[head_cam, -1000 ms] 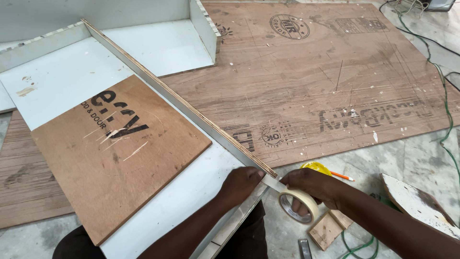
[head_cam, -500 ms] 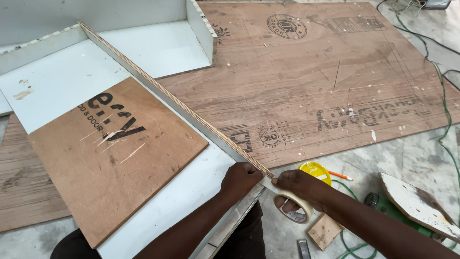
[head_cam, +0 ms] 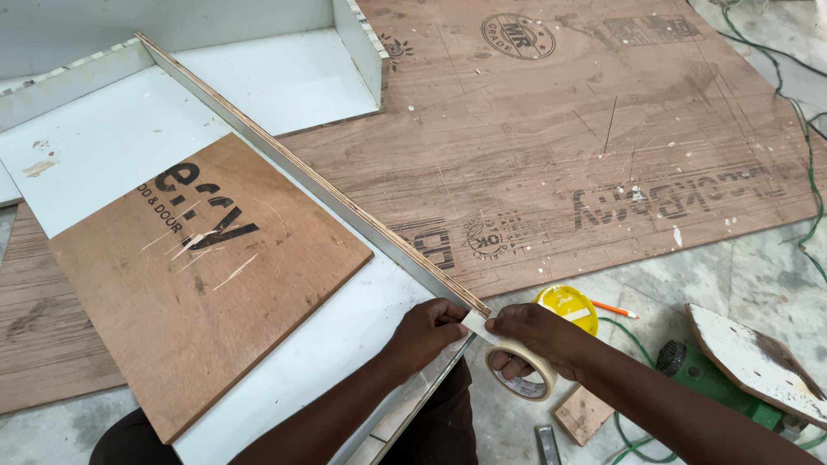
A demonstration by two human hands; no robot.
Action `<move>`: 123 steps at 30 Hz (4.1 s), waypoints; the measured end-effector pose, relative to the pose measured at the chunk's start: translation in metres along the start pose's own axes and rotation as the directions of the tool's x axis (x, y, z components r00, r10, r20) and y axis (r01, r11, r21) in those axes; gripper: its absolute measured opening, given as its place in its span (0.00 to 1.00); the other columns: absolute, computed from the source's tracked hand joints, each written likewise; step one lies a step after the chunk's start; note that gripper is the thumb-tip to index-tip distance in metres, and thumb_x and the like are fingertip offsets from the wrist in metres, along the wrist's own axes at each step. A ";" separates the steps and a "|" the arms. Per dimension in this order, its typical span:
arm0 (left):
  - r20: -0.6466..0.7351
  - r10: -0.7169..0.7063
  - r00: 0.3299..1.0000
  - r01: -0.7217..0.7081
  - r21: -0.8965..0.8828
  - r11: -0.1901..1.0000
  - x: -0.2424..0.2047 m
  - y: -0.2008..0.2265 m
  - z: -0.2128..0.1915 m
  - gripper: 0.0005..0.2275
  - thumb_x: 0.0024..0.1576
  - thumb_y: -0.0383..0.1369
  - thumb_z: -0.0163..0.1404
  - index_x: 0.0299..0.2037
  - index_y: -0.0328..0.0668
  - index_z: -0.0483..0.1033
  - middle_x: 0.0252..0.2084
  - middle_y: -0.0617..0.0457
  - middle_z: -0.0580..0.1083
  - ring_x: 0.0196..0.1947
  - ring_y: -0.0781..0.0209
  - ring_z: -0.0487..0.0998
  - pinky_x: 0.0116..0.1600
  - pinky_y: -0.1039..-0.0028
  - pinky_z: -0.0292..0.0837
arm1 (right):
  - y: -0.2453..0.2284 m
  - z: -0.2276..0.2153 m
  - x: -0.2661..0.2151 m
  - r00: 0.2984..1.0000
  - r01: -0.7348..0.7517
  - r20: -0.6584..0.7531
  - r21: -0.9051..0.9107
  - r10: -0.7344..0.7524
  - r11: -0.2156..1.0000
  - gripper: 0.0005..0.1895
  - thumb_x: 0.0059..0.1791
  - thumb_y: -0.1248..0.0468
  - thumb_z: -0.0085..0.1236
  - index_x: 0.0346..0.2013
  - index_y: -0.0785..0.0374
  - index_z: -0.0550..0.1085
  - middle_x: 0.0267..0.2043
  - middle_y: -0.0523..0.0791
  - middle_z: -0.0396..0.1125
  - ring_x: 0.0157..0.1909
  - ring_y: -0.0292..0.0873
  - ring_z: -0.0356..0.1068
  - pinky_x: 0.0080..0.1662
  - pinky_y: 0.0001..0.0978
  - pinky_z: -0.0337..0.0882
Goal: The person sits on the floor and applies adhesive tape to the edges of a white wooden box frame. They carefully align the tape along the seams and press it down to secure the joints.
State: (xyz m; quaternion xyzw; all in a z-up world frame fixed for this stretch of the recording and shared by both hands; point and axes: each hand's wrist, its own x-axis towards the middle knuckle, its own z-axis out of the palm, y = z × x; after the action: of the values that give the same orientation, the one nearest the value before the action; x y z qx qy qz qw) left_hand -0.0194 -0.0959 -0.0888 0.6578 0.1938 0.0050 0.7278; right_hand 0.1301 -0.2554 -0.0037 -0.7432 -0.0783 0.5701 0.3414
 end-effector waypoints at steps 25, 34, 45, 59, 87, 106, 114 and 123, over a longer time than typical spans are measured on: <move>-0.105 -0.150 0.983 0.127 -0.201 0.971 -0.006 0.005 0.009 0.14 0.53 0.28 0.57 0.49 0.34 0.82 0.42 0.49 0.82 0.41 0.64 0.81 0.51 0.75 0.74 | -0.003 0.000 -0.003 0.998 0.020 -0.059 -0.111 -0.026 0.994 0.18 0.52 0.53 0.56 0.38 0.68 0.76 0.25 0.47 0.72 0.22 0.38 0.71 0.27 0.29 0.72; -0.124 -0.145 0.982 0.117 -0.211 0.971 -0.004 0.000 0.011 0.14 0.53 0.28 0.57 0.49 0.34 0.82 0.41 0.50 0.82 0.42 0.66 0.81 0.51 0.75 0.74 | 0.028 0.002 0.008 0.998 0.046 -0.047 0.041 -0.044 0.998 0.17 0.51 0.52 0.57 0.42 0.64 0.74 0.23 0.45 0.69 0.20 0.37 0.68 0.26 0.27 0.71; -0.186 0.116 0.976 -0.078 0.200 0.977 -0.027 0.024 0.017 0.14 0.56 0.30 0.53 0.52 0.39 0.76 0.41 0.48 0.81 0.42 0.60 0.83 0.49 0.71 0.76 | 0.049 0.004 0.026 0.988 0.152 -0.025 0.155 -0.150 0.976 0.15 0.50 0.54 0.59 0.38 0.64 0.75 0.25 0.44 0.71 0.23 0.35 0.70 0.28 0.27 0.74; -0.200 0.088 0.976 -0.021 0.315 0.949 -0.026 0.029 0.011 0.13 0.58 0.39 0.52 0.44 0.38 0.82 0.36 0.47 0.82 0.37 0.56 0.83 0.45 0.67 0.76 | 0.063 0.013 0.044 0.970 0.241 -0.040 0.178 -0.238 0.954 0.16 0.51 0.52 0.57 0.39 0.64 0.76 0.27 0.42 0.72 0.25 0.33 0.70 0.32 0.27 0.74; -0.192 0.167 0.967 0.010 0.685 0.729 -0.025 0.047 0.022 0.21 0.60 0.50 0.50 0.25 0.40 0.77 0.23 0.45 0.75 0.28 0.46 0.77 0.35 0.57 0.70 | 0.067 0.015 0.045 0.959 0.283 -0.064 0.165 -0.277 0.945 0.17 0.51 0.51 0.58 0.39 0.64 0.76 0.24 0.44 0.71 0.21 0.34 0.68 0.24 0.26 0.67; -0.153 0.274 0.949 0.039 0.924 0.380 -0.006 0.042 0.050 0.16 0.53 0.43 0.58 0.37 0.37 0.75 0.34 0.46 0.76 0.39 0.50 0.77 0.45 0.55 0.68 | 0.063 0.019 0.046 0.975 0.216 -0.103 0.201 -0.199 0.955 0.10 0.51 0.58 0.53 0.40 0.62 0.72 0.24 0.47 0.72 0.17 0.37 0.64 0.21 0.27 0.64; -0.189 0.235 0.954 0.103 0.937 0.333 -0.004 0.046 0.053 0.11 0.56 0.41 0.55 0.35 0.40 0.75 0.29 0.51 0.75 0.36 0.54 0.76 0.46 0.55 0.64 | 0.060 0.019 0.054 0.984 0.163 -0.115 0.330 -0.132 0.930 0.08 0.52 0.60 0.55 0.37 0.63 0.71 0.23 0.45 0.68 0.18 0.36 0.64 0.21 0.27 0.63; -0.195 0.325 0.925 0.093 0.948 0.305 -0.002 0.040 0.056 0.12 0.53 0.41 0.57 0.34 0.40 0.75 0.29 0.49 0.75 0.35 0.52 0.76 0.47 0.54 0.60 | 0.075 0.031 0.053 0.990 0.086 -0.140 0.615 0.001 0.784 0.08 0.53 0.61 0.50 0.40 0.61 0.75 0.19 0.40 0.63 0.16 0.33 0.58 0.21 0.27 0.62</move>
State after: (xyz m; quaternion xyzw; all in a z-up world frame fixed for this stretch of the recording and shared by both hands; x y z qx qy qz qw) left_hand 0.0049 -0.1447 -0.0466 0.9573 0.2371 0.0618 0.1535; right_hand 0.0999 -0.2723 -0.0944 -0.6245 0.1192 0.5057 0.5832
